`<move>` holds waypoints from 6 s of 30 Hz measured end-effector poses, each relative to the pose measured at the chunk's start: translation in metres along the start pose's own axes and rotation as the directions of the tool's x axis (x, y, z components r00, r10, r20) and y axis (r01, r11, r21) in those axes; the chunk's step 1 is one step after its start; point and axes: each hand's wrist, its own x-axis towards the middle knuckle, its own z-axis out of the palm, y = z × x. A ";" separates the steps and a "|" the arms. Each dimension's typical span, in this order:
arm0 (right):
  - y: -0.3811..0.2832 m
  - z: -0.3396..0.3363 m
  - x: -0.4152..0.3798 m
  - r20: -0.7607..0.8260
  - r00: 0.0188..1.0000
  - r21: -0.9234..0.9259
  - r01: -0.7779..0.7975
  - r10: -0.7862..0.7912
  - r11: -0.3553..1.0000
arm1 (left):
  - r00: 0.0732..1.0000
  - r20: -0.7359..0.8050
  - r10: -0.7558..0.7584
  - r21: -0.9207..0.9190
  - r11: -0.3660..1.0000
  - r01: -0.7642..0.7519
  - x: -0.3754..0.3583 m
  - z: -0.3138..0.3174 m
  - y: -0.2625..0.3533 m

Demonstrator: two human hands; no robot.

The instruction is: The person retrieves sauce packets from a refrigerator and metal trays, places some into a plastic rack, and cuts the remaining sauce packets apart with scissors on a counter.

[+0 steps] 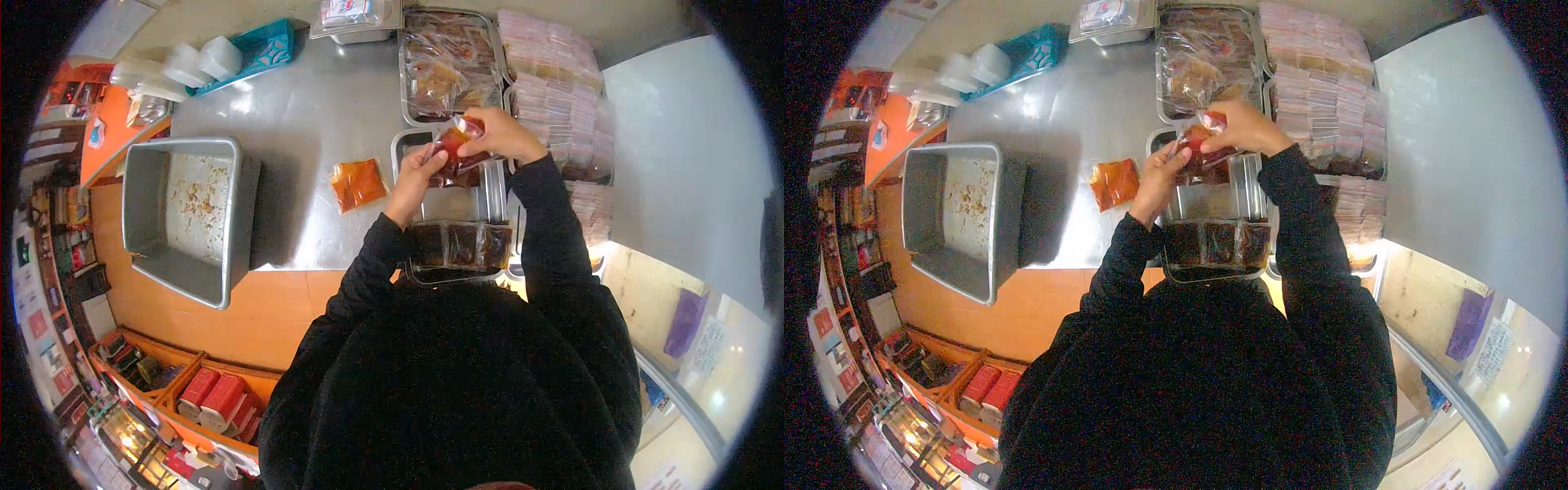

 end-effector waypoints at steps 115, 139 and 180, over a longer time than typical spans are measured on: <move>0.010 0.091 0.071 -0.402 0.741 -0.290 -0.661 0.538 0.693 | 0.957 -0.290 -0.002 -0.419 0.899 -0.126 -0.066 -0.058 -0.009; 0.017 0.015 -0.014 -0.086 0.935 0.971 0.000 0.344 0.241 | 0.984 -0.138 0.111 -0.356 0.922 -0.154 -0.036 -0.023 -0.008; 0.242 -0.190 -1.073 -0.254 -0.900 0.769 -0.410 -0.355 0.490 | 0.881 0.386 -0.273 -0.337 0.848 0.410 -0.156 0.279 -0.199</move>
